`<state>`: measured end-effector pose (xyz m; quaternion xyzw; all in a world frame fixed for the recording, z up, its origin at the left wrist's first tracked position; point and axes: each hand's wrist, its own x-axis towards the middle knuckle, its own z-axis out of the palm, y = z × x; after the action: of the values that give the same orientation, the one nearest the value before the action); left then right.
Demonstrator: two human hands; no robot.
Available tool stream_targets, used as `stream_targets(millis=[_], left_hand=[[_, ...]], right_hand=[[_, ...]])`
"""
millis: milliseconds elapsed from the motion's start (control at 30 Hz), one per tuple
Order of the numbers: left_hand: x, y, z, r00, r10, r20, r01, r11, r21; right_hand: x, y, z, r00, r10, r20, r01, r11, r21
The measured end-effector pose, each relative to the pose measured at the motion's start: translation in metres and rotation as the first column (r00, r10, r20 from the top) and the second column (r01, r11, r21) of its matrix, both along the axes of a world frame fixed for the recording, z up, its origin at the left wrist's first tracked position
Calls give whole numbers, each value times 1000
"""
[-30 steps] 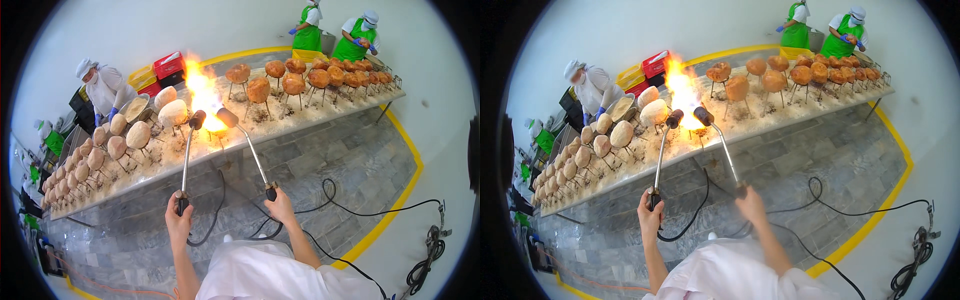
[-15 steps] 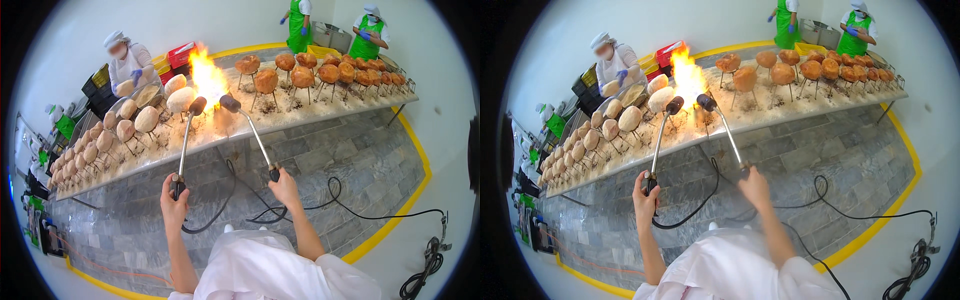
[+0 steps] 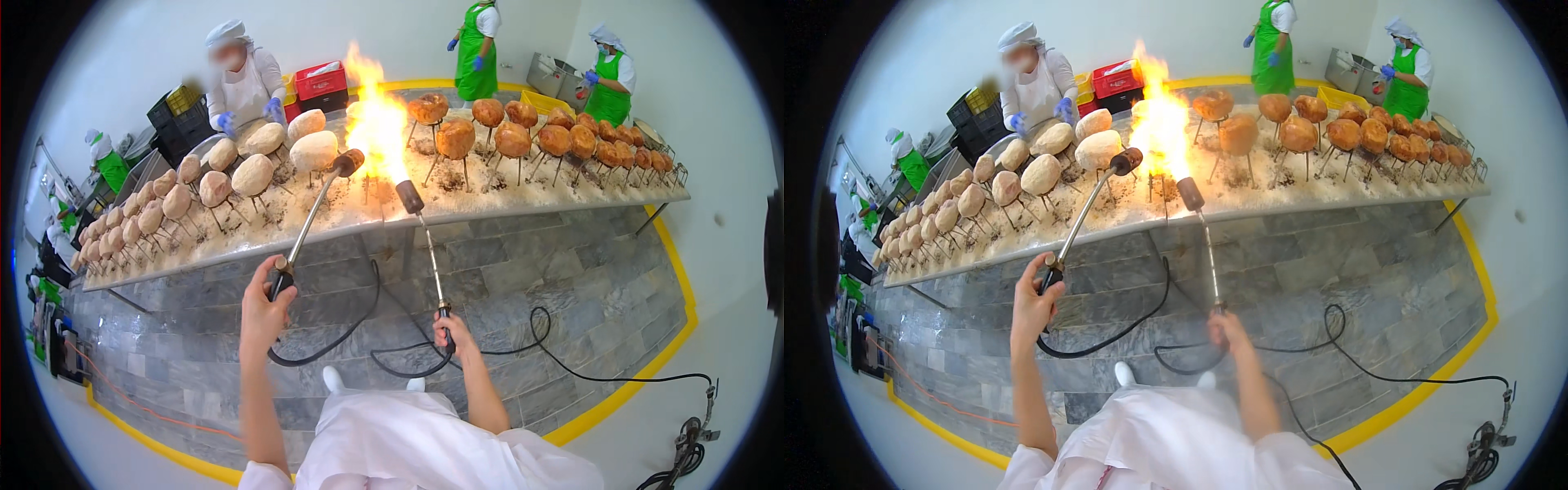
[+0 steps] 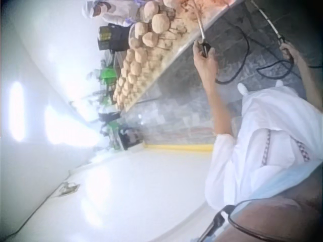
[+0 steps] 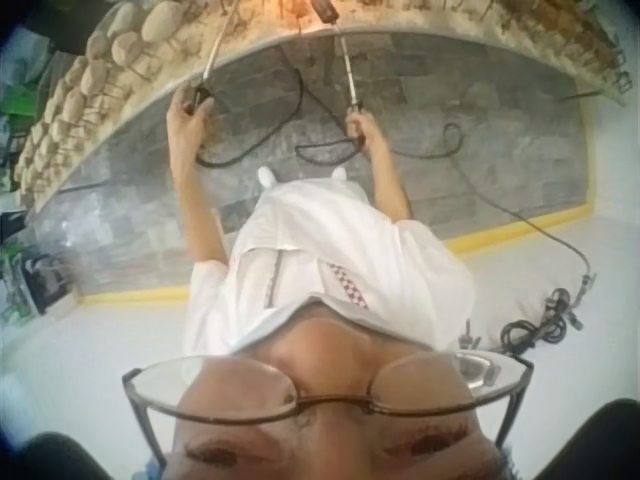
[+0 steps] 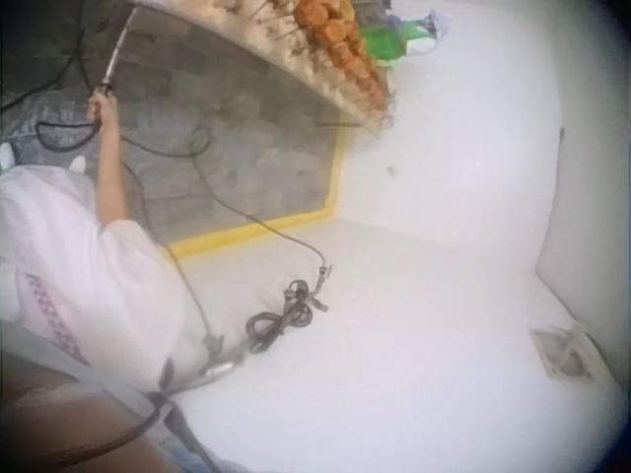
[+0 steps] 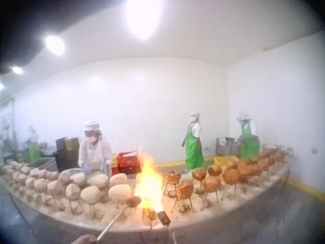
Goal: The person uses two handheld blowtorches to toast round dough items mounted on metal stands. They move the torches back and forth along the line, browning the surfaces while other workers in the background handle additional dough pieces.
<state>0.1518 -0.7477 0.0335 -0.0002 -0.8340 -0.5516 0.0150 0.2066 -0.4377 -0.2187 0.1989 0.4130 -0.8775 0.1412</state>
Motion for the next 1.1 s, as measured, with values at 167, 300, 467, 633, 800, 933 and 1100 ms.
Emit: stream_targets(millis=[167, 300, 467, 633, 800, 933, 1100], left_hand=[[-60, -38, 9, 995, -97, -6, 95, 990, -108], [-108, -82, 25, 977, -204, -67, 193, 971, -137], [-163, -144, 27, 944, -326, -56, 316, 939, -135], [-203, -191, 35, 899, -436, -36, 425, 890, -166], [-238, -223, 39, 837, -547, -27, 536, 828, -165], [-251, -229, 43, 801, -597, -45, 583, 795, -169], [-254, -225, 54, 784, -614, -91, 590, 783, -199]], right_hand=[[-6, -32, 15, 998, -51, 21, 46, 981, 191], [-24, -37, 90, 998, -53, -36, 63, 706, 705], [-34, -62, 218, 994, -95, -61, 76, 163, 984], [-55, -105, 313, 986, -104, 131, -160, -365, 917], [-78, -159, 368, 967, -128, 222, -256, -422, 870], [-97, -169, 374, 970, -104, 218, -242, -411, 879], [-109, -149, 355, 977, -154, 147, -194, -361, 912]])
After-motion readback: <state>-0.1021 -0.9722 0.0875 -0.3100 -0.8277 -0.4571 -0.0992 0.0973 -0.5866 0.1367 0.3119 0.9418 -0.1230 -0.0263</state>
